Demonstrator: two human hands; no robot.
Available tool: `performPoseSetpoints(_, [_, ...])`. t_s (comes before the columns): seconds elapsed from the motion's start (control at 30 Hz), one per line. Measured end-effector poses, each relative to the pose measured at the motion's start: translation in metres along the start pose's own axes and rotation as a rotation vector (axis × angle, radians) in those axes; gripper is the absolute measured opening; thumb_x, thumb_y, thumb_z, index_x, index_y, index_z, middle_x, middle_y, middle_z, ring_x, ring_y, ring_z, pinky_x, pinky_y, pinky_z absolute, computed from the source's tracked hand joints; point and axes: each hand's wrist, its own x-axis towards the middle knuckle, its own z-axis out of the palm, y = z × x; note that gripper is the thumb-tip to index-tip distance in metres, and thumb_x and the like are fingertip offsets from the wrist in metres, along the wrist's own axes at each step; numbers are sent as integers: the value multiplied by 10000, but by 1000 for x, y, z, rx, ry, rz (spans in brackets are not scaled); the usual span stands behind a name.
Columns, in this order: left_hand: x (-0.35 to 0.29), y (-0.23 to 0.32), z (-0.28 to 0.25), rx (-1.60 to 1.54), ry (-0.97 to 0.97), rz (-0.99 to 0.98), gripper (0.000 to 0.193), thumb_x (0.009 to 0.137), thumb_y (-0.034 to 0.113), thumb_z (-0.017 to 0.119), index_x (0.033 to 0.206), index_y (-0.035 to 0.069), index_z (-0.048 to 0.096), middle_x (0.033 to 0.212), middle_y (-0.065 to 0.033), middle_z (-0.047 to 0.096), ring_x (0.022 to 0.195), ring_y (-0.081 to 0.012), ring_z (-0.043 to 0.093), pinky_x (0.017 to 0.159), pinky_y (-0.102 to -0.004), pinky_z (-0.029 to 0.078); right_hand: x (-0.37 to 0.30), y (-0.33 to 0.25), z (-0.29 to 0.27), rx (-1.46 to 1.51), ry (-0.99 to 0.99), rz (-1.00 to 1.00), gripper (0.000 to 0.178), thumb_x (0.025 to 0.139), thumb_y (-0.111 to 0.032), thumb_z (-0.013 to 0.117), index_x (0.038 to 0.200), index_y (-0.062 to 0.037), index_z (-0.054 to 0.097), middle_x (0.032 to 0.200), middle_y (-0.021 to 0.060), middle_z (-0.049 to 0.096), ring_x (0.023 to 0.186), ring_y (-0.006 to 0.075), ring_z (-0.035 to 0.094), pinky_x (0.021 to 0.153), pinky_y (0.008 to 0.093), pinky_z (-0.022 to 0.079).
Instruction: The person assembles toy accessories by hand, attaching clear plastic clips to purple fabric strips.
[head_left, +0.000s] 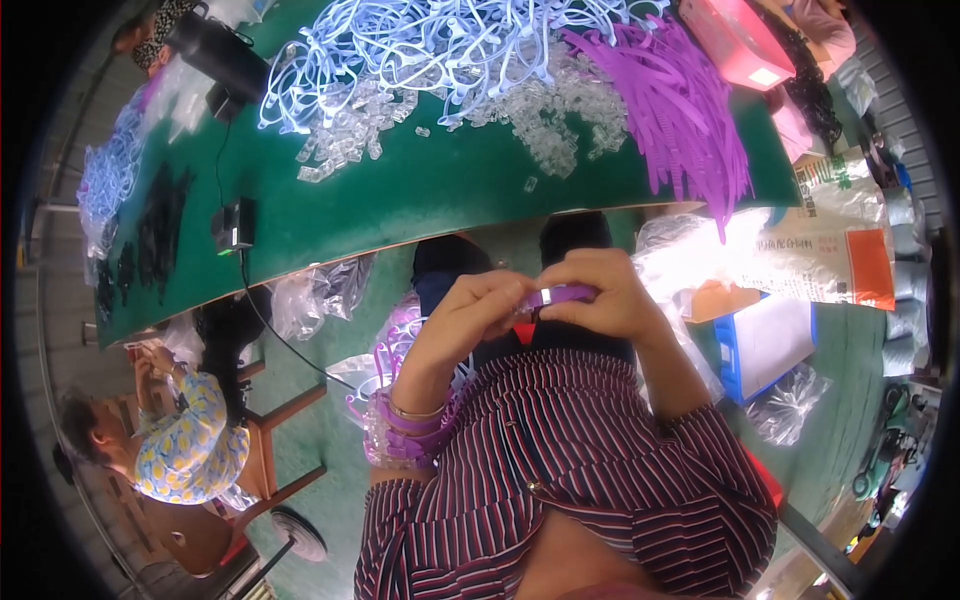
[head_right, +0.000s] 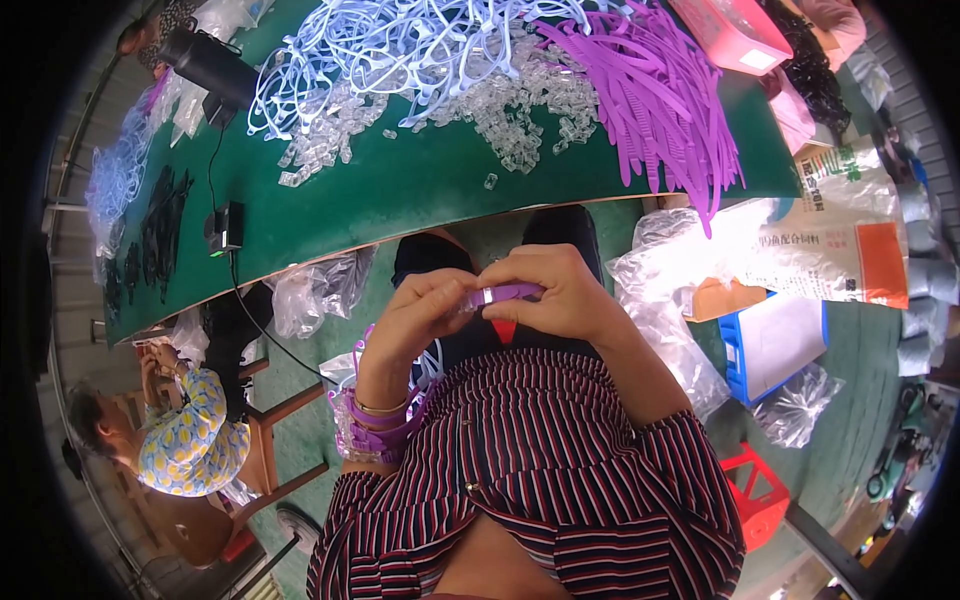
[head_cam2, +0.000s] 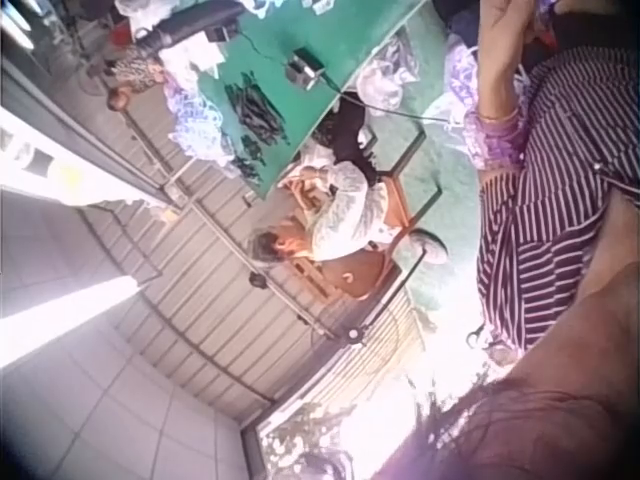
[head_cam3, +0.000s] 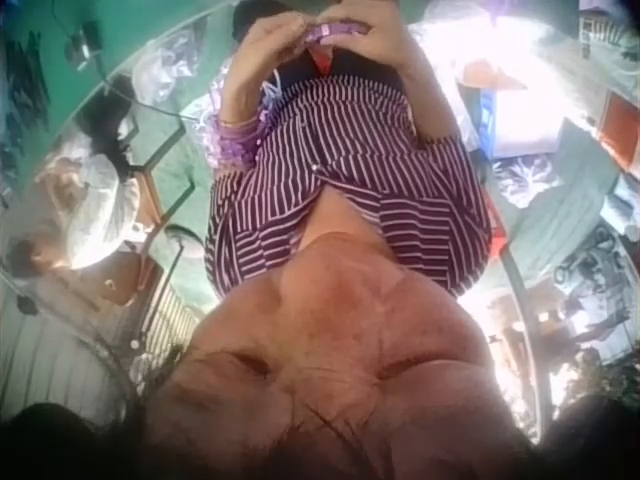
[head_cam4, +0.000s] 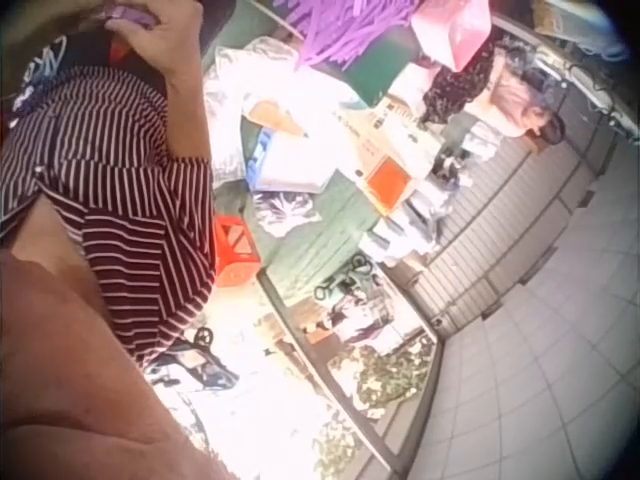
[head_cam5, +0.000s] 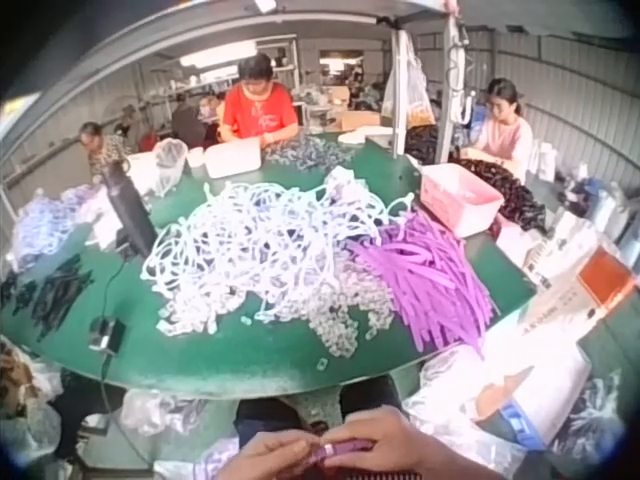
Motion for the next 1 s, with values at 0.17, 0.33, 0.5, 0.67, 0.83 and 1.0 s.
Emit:
performPoseSetpoints(0.17, [5,-18,0,-351,173,275,175,814,185,614,864,24,567,640,2,512,487,-63,391,481,-216,295,-3,5,7,114,121,120,305,652,-97,729,934,-41,627,672,48,571,590,98,522,526,242,394])
performPoseSetpoints(0.33, [7,-20,-20,-725,78,518,151,822,202,570,822,53,545,776,-33,524,658,-119,463,632,-291,381,-15,26,3,123,29,294,311,677,-106,714,963,-37,616,694,50,564,607,84,527,538,233,403])
performPoseSetpoints(0.5, [-2,6,-25,-889,327,641,134,765,178,570,844,89,508,873,-74,517,699,-153,448,592,-293,370,-31,37,-1,-44,31,287,261,672,-158,710,894,-48,628,712,67,562,604,162,545,562,270,408])
performPoseSetpoints(0.67, [27,-40,-38,-477,66,224,193,825,165,523,967,34,506,730,-70,543,562,-96,444,496,-230,350,-20,16,8,-333,83,-184,240,637,-262,726,734,-84,597,643,49,497,589,232,481,573,332,360])
performPoseSetpoints(0.83, [48,-64,-2,-107,43,-82,280,862,290,558,948,24,567,799,-59,601,671,-111,550,590,-229,437,-15,-5,58,-178,-232,-539,250,659,-298,677,656,-81,553,657,44,518,647,232,528,602,353,388])
performPoseSetpoints(1.0, [50,-53,6,-277,101,-162,198,816,129,597,980,37,534,818,-107,609,622,-136,562,490,-224,414,-17,-4,55,-124,-17,-576,174,694,-223,650,694,-66,574,667,61,538,613,227,520,609,334,401])
